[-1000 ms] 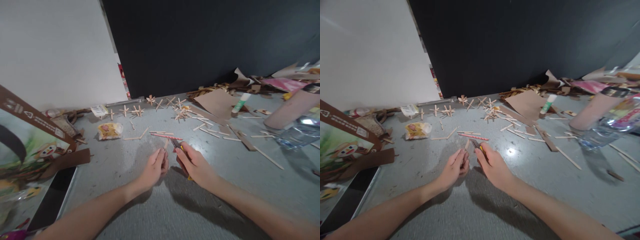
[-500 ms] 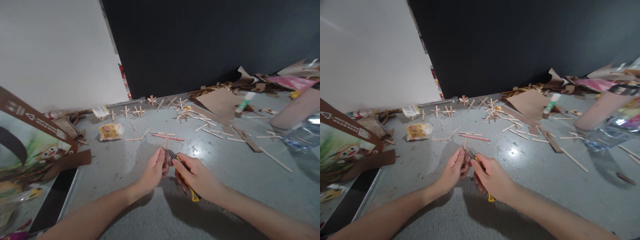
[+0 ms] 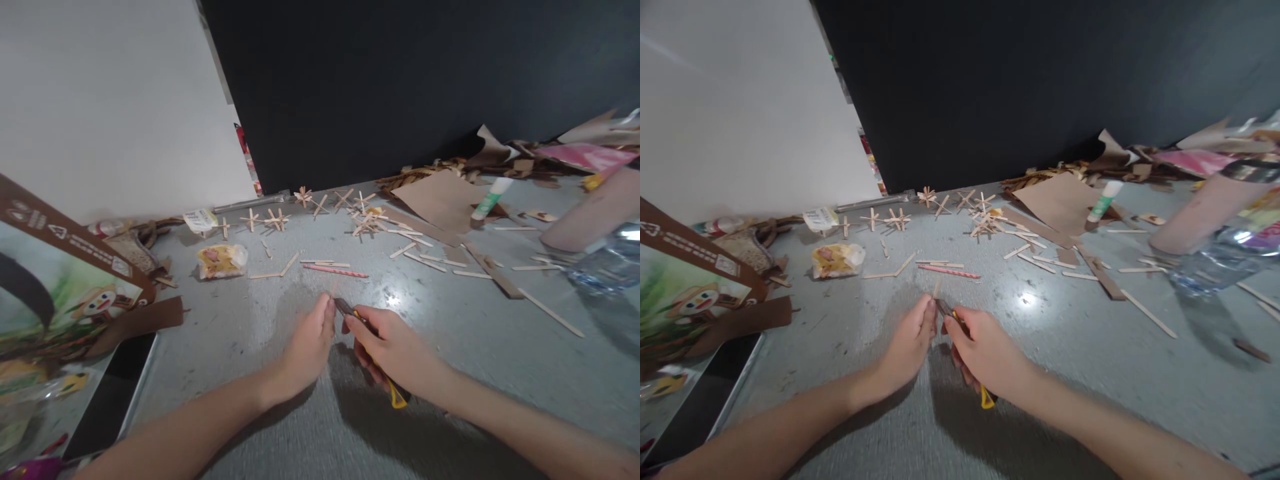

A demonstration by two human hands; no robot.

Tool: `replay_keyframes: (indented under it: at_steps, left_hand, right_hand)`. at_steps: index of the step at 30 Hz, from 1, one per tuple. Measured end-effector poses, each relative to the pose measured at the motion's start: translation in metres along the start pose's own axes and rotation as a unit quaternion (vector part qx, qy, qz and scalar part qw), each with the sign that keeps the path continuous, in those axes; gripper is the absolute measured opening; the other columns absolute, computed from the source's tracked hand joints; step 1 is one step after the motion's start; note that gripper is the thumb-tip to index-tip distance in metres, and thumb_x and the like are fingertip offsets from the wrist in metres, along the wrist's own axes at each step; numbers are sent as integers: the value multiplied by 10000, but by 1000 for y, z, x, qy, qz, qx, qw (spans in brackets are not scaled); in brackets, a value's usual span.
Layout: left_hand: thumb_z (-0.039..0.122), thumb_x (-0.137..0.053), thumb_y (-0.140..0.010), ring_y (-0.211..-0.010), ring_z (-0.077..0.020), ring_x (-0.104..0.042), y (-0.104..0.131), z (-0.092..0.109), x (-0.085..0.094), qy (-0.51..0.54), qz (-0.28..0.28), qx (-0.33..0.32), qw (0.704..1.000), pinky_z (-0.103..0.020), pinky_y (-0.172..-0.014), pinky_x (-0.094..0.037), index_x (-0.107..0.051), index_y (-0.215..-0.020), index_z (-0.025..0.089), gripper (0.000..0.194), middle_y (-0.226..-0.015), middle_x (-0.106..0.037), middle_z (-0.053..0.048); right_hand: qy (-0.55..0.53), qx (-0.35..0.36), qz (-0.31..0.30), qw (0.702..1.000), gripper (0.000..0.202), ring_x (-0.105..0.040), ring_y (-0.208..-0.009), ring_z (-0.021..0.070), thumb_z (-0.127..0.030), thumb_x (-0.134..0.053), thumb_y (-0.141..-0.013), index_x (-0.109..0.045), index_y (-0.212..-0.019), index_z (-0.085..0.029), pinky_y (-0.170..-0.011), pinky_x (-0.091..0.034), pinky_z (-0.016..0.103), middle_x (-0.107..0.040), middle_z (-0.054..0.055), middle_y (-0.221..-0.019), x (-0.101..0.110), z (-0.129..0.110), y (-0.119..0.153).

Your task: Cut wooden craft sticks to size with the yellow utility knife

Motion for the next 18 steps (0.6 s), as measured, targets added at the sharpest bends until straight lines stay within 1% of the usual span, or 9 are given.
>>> replay_keyframes:
  at_steps: [3, 7, 10, 12, 15, 18]
  left_hand:
    - [510, -397, -1081, -577, -141, -407, 1, 3, 1, -6, -2, -2, 1000, -283, -580, -303, -489, -816, 230, 396, -637, -457, 44]
    - [530, -340, -1094, -604, -133, -416, 0, 2, 0, -1, -10, -6, 1000, -269, -602, -333, -483, -850, 225, 416, -672, -455, 48]
    - [557, -327, -1093, -594, -130, -412, -1, 0, -1, -1, -20, -1, 1000, -266, -604, -342, -518, -887, 218, 440, -657, -444, 53]
    - [554, -327, -1095, -599, -134, -427, -1, 0, 1, -23, -13, -10, 1000, -269, -618, -359, -559, -910, 211, 453, -651, -460, 47]
    - [516, -334, -1098, -631, -142, -472, -1, 6, 4, -64, -4, -33, 997, -270, -653, -391, -593, -919, 212, 438, -683, -520, 30]
    - [481, -336, -1094, -635, -144, -487, -1, 10, 7, -93, -17, -43, 995, -267, -655, -397, -582, -905, 217, 408, -704, -549, 23]
  right_hand:
    - [-16, -4, -8, 1000, 302, -454, -301, 81, -488, -487, -990, -463, -809, -248, -264, -342, 174, -532, -73, -532, -1, -1, 1]
    - [-19, 16, 1, 1000, 298, -446, -315, 72, -490, -465, -992, -470, -829, -242, -284, -342, 166, -531, -79, -531, -1, -4, 0]
    - [-12, 18, 6, 1000, 286, -449, -322, 76, -478, -452, -994, -471, -837, -241, -293, -344, 169, -532, -77, -520, -1, -3, -1]
    - [-10, 11, 8, 1000, 276, -443, -318, 79, -468, -444, -996, -470, -839, -242, -292, -342, 174, -528, -77, -516, 0, -2, -1]
    - [0, 5, 10, 1000, 263, -440, -317, 84, -451, -440, -998, -474, -841, -243, -290, -340, 184, -529, -71, -517, 1, -2, -1]
    - [21, 9, 16, 1000, 263, -438, -315, 90, -434, -429, -1003, -481, -833, -241, -288, -328, 192, -521, -67, -508, 3, -3, -1]
Point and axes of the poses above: each hand's wrist, its own y-axis away from the middle knuckle, its own x-axis out of the back of the hand, z = x × y, the point moved 4 cm from there along -y, towards the middle knuckle
